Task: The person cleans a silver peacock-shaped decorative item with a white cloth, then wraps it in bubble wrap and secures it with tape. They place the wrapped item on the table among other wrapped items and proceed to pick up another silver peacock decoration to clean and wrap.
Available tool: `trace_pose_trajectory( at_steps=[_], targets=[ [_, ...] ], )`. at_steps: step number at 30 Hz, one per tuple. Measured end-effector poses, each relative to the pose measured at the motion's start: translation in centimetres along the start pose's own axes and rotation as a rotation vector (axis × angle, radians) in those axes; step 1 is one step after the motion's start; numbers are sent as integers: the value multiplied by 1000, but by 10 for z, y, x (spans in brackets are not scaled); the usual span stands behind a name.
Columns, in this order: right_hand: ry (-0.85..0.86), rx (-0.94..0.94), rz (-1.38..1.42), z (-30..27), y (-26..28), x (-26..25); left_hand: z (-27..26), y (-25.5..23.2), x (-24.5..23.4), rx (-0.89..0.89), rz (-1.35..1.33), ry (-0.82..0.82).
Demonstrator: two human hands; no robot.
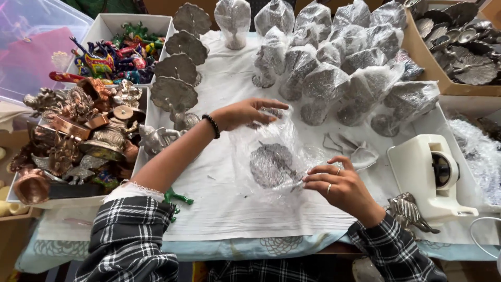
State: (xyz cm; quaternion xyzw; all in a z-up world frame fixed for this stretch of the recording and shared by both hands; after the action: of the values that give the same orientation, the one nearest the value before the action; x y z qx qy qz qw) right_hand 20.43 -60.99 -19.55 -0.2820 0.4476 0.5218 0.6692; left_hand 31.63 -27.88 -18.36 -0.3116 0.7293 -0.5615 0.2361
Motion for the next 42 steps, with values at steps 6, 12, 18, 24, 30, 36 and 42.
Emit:
trace_pose_trajectory(
  at_steps=[6, 12, 18, 24, 30, 36, 42],
  targets=[
    [-86, 22, 58, 20, 1, -6, -35, 11, -30, -86, 361, -194],
    [149, 23, 181, 22, 0, 7, -33, 34, -2, 72, 1179, -680],
    [192, -41, 4, 23, 8, 5, -9, 73, 71, 277, 1315, -473],
    [108, 75, 42, 13, 0, 23, -24, 75, 89, 367, 895, -416],
    [137, 63, 51, 2, -11, 10, -43, 86, 84, 528, 980, -584],
    [-51, 204, -196, -6, -25, 25, -48, 109, 117, 715, 1599, -664],
    [-44, 211, -235, -5, -26, 33, -31, 95, 162, 906, 2013, -607]
  ],
)
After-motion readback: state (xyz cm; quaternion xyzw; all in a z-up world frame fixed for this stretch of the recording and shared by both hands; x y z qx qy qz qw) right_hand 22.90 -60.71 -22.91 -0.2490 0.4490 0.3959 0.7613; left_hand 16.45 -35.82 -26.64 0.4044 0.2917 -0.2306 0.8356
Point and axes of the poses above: each hand's wrist, its own z-axis towards the middle knuckle, its own x-axis out of the palm, y = z × x, the point moved 1 cm from there along z, towards the middle knuckle, and after that the axes turned 6 degrees about y, right-handed, at the moved point
